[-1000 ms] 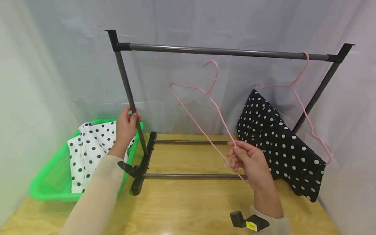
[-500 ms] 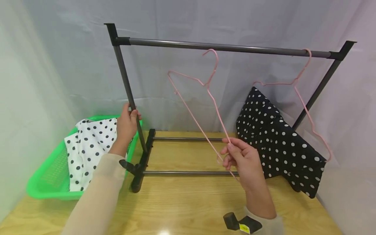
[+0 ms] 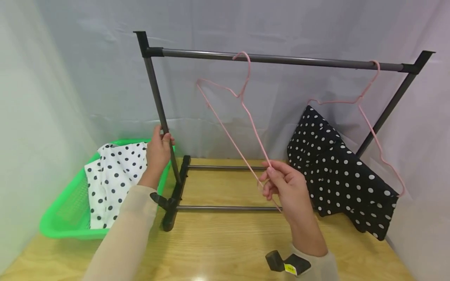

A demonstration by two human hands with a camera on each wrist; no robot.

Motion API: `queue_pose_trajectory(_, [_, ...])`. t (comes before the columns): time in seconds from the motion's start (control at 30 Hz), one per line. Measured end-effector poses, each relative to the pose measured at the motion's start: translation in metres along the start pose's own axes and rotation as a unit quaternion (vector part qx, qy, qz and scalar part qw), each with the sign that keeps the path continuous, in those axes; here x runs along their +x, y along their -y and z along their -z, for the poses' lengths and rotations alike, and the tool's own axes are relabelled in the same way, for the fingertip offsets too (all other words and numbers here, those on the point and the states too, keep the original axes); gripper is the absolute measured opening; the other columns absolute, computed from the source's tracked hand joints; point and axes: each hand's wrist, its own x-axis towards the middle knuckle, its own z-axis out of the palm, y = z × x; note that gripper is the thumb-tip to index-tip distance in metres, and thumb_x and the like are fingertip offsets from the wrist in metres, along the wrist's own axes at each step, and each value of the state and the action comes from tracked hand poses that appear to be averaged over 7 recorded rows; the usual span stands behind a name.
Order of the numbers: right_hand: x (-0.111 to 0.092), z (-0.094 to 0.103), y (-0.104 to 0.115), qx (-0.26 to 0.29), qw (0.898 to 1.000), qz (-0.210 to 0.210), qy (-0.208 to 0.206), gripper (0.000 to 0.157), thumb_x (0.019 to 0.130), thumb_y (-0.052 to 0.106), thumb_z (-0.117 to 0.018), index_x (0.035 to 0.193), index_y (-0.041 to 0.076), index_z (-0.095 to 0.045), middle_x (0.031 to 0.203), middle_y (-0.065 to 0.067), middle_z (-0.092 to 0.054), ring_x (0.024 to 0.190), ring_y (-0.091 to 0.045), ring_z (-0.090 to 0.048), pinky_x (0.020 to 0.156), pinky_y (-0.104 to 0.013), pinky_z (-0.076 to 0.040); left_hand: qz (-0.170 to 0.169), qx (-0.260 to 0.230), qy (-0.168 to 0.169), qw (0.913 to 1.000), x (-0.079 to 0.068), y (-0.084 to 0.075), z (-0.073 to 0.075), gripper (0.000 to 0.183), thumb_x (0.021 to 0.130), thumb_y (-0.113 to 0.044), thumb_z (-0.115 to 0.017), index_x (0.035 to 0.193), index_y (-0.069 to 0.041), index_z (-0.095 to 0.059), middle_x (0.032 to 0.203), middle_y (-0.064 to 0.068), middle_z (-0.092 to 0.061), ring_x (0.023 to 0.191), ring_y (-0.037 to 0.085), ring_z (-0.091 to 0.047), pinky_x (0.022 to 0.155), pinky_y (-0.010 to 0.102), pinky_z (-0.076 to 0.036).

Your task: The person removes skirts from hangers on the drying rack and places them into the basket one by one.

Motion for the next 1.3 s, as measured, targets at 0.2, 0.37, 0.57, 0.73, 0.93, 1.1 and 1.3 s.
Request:
queue_pose_trajectory(0.2, [0.015,-0.007,0.005,0.002,1.000,-0.008,0.009,0.017,0.101,0.012,-0.052,0.103,0.010,-0.069,0.075,-0.001,-0.065,0.051,-0.008,-0.055,0.047,-0.019,-0.047,0.007,-0.002,0.012,0.9999,-0.002,0.002,-0.002,0.032,0.105,-0.031,-0.040,0.132,-0.015,-0.046,0.100,0.007,-0.069,0.088,0.029,-0.067,0.067,0.045,-0.047])
queue_pose_trajectory(0.37, [0.033,-0.019,0.009,-0.003,1.000,-0.010,0.023,0.016,0.101,0.010,-0.052,0.104,0.010,-0.068,0.074,-0.001,-0.064,0.051,-0.008,-0.055,0.047,-0.019,-0.047,0.000,-0.017,0.007,0.9998,0.000,0.000,-0.002,0.031,0.105,-0.030,-0.041,0.132,-0.015,-0.046,0.101,0.007,-0.069,0.088,0.028,-0.067,0.067,0.045,-0.047])
queue_pose_trajectory(0.57, [0.044,-0.029,0.011,0.002,0.999,-0.032,0.034,0.018,0.102,0.009,-0.050,0.103,0.011,-0.067,0.073,0.000,-0.065,0.050,-0.008,-0.055,0.047,-0.019,-0.047,0.008,-0.013,0.008,0.9999,-0.002,-0.001,-0.002,0.029,0.105,-0.030,-0.041,0.130,-0.016,-0.047,0.102,0.006,-0.069,0.090,0.027,-0.067,0.067,0.045,-0.047])
queue_pose_trajectory(0.73, [0.052,-0.034,0.008,0.010,0.998,-0.041,0.037,0.018,0.102,0.009,-0.049,0.104,0.011,-0.067,0.072,0.001,-0.064,0.049,-0.007,-0.055,0.047,-0.018,-0.047,-0.004,-0.016,0.008,0.9998,-0.002,-0.001,-0.003,0.031,0.104,-0.031,-0.041,0.130,-0.015,-0.047,0.100,0.007,-0.069,0.089,0.028,-0.067,0.068,0.044,-0.046])
queue_pose_trajectory(0.93, [0.067,-0.041,0.000,0.011,0.997,-0.063,0.039,0.017,0.103,0.010,-0.047,0.109,0.006,-0.063,0.073,0.001,-0.063,0.049,-0.007,-0.055,0.047,-0.019,-0.047,-0.002,-0.011,0.005,0.9999,-0.001,0.001,-0.001,0.032,0.104,-0.032,-0.041,0.132,-0.016,-0.047,0.102,0.006,-0.069,0.091,0.027,-0.068,0.068,0.044,-0.047])
queue_pose_trajectory(1.1, [0.077,-0.044,-0.011,0.014,0.995,-0.090,0.039,0.023,0.104,0.010,-0.044,0.120,-0.001,-0.058,0.073,0.001,-0.064,0.048,-0.006,-0.055,0.045,-0.019,-0.045,-0.012,-0.013,0.001,0.9998,-0.001,0.005,0.001,0.034,0.105,-0.030,-0.042,0.135,-0.015,-0.046,0.104,0.007,-0.070,0.092,0.026,-0.069,0.069,0.045,-0.048])
queue_pose_trajectory(1.3, [0.083,-0.053,-0.018,-0.016,0.993,-0.109,0.050,0.032,0.104,0.010,-0.044,0.130,-0.008,-0.052,0.074,0.002,-0.065,0.049,-0.007,-0.057,0.047,-0.019,-0.047,-0.028,-0.009,-0.008,0.9995,-0.002,0.004,0.002,0.035,0.105,-0.029,-0.043,0.137,-0.014,-0.046,0.104,0.009,-0.070,0.091,0.027,-0.069,0.070,0.047,-0.049])
